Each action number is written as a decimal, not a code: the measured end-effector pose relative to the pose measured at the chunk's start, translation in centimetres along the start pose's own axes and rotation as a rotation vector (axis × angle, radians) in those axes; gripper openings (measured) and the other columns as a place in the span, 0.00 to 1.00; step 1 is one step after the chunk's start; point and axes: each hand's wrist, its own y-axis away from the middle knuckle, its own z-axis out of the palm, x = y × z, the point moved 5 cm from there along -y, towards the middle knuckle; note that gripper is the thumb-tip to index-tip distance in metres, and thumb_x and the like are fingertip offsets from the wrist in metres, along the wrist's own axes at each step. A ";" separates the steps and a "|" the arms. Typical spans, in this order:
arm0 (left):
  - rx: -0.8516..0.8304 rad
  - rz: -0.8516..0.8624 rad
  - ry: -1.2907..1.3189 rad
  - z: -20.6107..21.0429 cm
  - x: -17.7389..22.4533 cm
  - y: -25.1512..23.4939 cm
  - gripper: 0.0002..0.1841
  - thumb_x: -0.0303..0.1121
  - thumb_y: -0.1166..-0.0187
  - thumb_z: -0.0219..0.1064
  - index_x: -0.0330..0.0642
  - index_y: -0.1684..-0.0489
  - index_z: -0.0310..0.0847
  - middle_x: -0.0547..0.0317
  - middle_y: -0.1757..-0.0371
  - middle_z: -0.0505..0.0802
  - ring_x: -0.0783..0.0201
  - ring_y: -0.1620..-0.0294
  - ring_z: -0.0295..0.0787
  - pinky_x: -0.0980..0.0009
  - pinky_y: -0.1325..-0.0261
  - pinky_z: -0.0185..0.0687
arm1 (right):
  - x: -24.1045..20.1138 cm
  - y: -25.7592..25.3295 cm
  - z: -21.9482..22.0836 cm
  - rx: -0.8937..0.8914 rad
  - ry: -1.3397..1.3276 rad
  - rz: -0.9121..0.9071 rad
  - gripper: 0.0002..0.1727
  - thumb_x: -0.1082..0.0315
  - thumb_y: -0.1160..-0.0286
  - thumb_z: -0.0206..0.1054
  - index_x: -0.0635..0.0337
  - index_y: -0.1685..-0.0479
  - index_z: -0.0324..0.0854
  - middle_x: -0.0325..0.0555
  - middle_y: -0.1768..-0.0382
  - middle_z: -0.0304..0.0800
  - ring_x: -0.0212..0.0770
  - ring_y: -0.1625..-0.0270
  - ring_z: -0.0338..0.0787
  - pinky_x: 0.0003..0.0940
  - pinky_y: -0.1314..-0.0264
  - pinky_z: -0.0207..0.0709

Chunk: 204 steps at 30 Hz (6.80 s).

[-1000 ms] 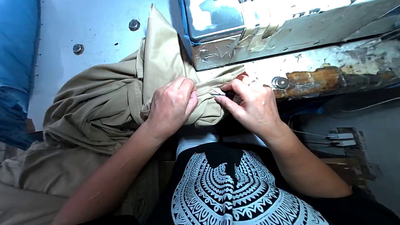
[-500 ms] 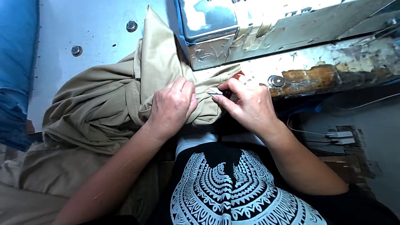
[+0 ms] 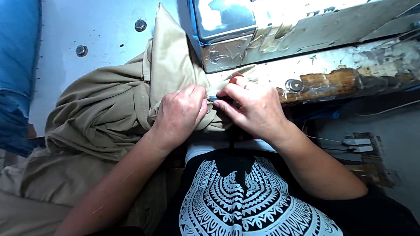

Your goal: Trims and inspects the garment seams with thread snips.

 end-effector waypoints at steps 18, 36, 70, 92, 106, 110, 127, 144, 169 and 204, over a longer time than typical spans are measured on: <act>-0.045 -0.130 0.133 -0.9 -1.4 -0.2 0.08 0.29 0.22 0.61 0.38 0.68 0.85 0.54 0.75 0.86 0.64 0.73 0.83 0.71 0.69 0.74 | 0.4 0.1 -0.2 -0.017 0.009 0.013 0.15 0.58 0.20 0.64 0.60 0.64 0.88 0.52 0.68 0.88 0.51 0.73 0.87 0.46 0.79 0.69; -0.102 -0.037 0.181 -3.9 -0.6 -0.4 0.10 0.31 0.19 0.60 0.39 0.66 0.86 0.54 0.65 0.91 0.65 0.65 0.87 0.70 0.62 0.80 | 0.0 0.5 -0.1 0.015 -0.037 0.016 0.13 0.60 0.19 0.65 0.60 0.63 0.89 0.49 0.69 0.86 0.47 0.73 0.86 0.42 0.80 0.70; -0.103 -0.435 0.788 -2.9 -6.0 0.0 0.04 0.26 0.21 0.67 0.45 0.64 0.85 0.74 0.71 0.89 0.85 0.70 0.82 0.87 0.64 0.77 | 8.6 1.6 -1.3 0.229 -0.887 0.499 0.02 0.73 0.25 0.69 0.55 0.60 0.84 0.25 0.74 0.82 0.17 0.82 0.70 0.12 0.81 0.63; -0.083 -0.495 0.703 -2.5 -5.5 -0.2 0.02 0.27 0.21 0.70 0.44 0.65 0.86 0.71 0.71 0.89 0.83 0.70 0.82 0.85 0.63 0.77 | 8.4 2.1 -1.0 0.280 -0.718 0.469 0.14 0.66 0.15 0.64 0.58 0.40 0.89 0.33 0.52 0.94 0.16 0.76 0.75 0.15 0.74 0.68; -0.090 -0.461 0.662 -2.6 -5.5 -0.3 0.02 0.28 0.22 0.70 0.45 0.65 0.87 0.73 0.70 0.90 0.84 0.67 0.83 0.85 0.60 0.78 | 4.6 4.8 -2.0 0.603 -1.003 0.375 0.20 0.62 0.05 0.47 0.58 0.30 0.82 0.29 0.73 0.82 0.20 0.82 0.71 0.13 0.81 0.67; -0.080 -0.446 0.677 -2.6 -5.5 -0.2 0.02 0.30 0.21 0.69 0.46 0.62 0.87 0.73 0.69 0.90 0.84 0.67 0.84 0.86 0.59 0.78 | 4.6 5.0 -1.5 0.572 -1.014 0.388 0.20 0.62 0.04 0.47 0.56 0.30 0.82 0.29 0.73 0.81 0.20 0.82 0.70 0.13 0.81 0.66; -0.031 -0.466 0.629 -2.7 -5.1 -0.6 0.08 0.36 0.16 0.65 0.44 0.51 0.88 0.72 0.61 0.91 0.85 0.62 0.84 0.87 0.56 0.79 | 2.4 4.4 -2.7 0.477 -1.149 0.371 0.19 0.62 0.05 0.44 0.53 0.28 0.75 0.32 0.71 0.79 0.22 0.82 0.69 0.13 0.82 0.64; -0.096 -0.318 0.214 -3.5 -4.3 -0.5 0.21 0.48 0.22 0.70 0.41 0.42 0.89 0.54 0.46 0.93 0.58 0.40 0.86 0.56 0.35 0.77 | 1.5 4.1 -3.8 0.460 -0.933 0.328 0.16 0.65 0.08 0.54 0.57 0.30 0.78 0.31 0.63 0.85 0.18 0.76 0.74 0.11 0.76 0.69; 0.093 -0.392 0.882 -6.6 -9.0 -0.3 0.05 0.26 0.17 0.65 0.42 0.62 0.86 0.72 0.71 0.89 0.83 0.71 0.82 0.85 0.64 0.78 | 5.2 0.0 -1.8 0.365 -1.111 0.557 0.07 0.75 0.15 0.58 0.56 0.54 0.82 0.30 0.83 0.77 0.19 0.87 0.67 0.12 0.85 0.61; -0.116 -0.459 0.797 -4.4 -3.9 -0.6 0.06 0.25 0.21 0.67 0.44 0.64 0.91 0.72 0.67 0.94 0.86 0.66 0.86 0.87 0.61 0.80 | -2.9 1.2 2.9 -0.075 -1.182 0.535 0.18 0.66 0.08 0.50 0.60 0.32 0.80 0.34 0.81 0.76 0.23 0.86 0.74 0.16 0.83 0.72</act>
